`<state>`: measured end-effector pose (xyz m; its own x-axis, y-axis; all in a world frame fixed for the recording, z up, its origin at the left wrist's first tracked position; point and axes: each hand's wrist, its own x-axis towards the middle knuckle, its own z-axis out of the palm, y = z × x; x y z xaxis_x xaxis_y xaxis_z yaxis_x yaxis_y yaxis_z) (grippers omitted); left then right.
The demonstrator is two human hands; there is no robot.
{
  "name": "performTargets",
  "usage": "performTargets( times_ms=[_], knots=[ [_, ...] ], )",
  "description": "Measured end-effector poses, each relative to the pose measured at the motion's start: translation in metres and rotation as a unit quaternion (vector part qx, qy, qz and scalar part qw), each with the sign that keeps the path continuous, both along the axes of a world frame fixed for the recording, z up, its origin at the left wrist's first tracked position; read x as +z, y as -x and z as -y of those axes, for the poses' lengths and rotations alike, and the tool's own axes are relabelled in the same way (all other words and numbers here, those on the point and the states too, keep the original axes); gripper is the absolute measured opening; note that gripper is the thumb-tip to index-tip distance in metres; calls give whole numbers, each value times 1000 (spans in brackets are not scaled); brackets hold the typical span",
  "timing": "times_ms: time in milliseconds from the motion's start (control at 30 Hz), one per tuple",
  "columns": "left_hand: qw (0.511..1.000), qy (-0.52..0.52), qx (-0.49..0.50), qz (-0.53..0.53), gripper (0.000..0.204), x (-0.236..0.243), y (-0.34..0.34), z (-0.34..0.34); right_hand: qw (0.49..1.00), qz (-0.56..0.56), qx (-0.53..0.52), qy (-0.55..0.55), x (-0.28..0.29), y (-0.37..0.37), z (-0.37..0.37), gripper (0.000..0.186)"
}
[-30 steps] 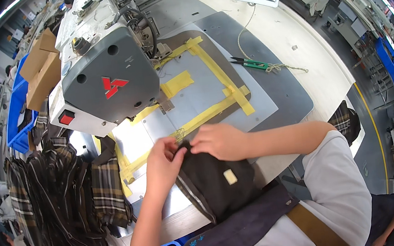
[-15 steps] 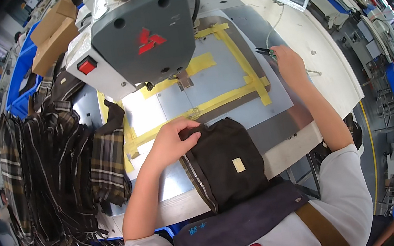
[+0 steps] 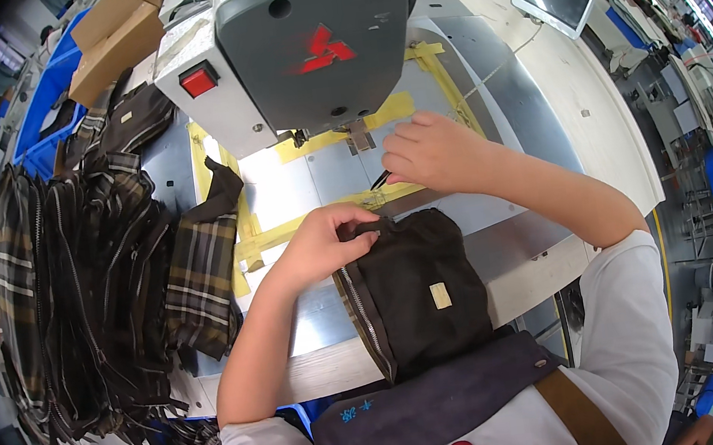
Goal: The person aligns the zipper edges of a dark plaid bag under a sewing machine and sews the zipper onto the bag. They repeat this process for multiple bags, using shears to cut threads between each unit.
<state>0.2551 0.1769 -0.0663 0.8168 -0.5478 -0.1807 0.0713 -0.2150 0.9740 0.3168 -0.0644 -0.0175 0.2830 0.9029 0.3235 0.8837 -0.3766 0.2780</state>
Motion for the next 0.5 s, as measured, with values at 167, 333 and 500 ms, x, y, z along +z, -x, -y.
performTargets(
  times_ms=[167, 333, 500],
  knots=[
    [1000, 16, -14, -13, 21, 5, -3, 0, 999, -40, -4, -1, -14, -1, -7, 24],
    [996, 63, -47, -34, 17, -3, -2, -5, 975, -179, -133, 11, -30, 9, -1, 26],
    [999, 47, -19, -9, 17, 5, 0, -2, 942, -189, -259, -98, -29, 19, 36, 23]
  ],
)
